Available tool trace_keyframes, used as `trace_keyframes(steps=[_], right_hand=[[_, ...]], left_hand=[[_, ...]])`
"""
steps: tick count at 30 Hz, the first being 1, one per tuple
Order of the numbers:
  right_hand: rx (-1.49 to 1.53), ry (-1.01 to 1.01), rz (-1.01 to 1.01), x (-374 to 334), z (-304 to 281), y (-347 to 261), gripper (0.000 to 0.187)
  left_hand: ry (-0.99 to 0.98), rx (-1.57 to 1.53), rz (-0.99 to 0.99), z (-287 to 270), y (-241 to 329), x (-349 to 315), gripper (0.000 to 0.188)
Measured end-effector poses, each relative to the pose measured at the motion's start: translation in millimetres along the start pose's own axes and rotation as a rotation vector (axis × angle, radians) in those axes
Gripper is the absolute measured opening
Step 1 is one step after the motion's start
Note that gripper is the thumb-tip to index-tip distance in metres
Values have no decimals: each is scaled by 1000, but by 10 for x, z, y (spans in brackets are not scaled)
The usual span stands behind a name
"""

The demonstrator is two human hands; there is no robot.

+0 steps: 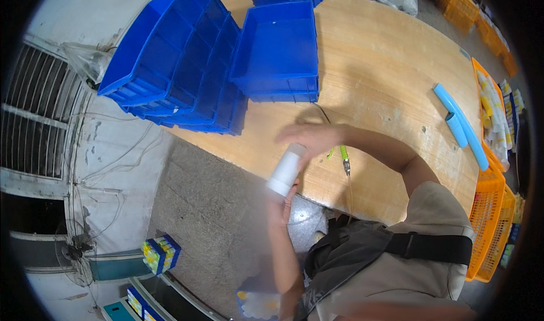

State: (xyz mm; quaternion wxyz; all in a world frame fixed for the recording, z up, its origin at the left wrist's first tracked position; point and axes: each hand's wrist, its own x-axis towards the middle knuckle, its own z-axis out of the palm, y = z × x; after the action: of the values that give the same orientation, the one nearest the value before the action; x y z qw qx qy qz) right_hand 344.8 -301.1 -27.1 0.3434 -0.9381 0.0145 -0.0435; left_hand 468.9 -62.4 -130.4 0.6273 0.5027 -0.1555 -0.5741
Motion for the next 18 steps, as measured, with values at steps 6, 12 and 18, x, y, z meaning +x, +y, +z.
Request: trace_keyframes(steps=[6, 12, 18], right_hand=[[-726, 401, 648, 726, -536, 1145, 37], [-681, 511, 760, 191, -872, 1826, 24], [-699, 330, 1005, -981, -1218, 1743, 43]], left_hand=[[-206, 500, -167, 444, -1293, 264, 44], [-437, 1200, 474, 674, -1681, 388, 54], [-199, 1218, 800, -578, -1280, 600, 54]])
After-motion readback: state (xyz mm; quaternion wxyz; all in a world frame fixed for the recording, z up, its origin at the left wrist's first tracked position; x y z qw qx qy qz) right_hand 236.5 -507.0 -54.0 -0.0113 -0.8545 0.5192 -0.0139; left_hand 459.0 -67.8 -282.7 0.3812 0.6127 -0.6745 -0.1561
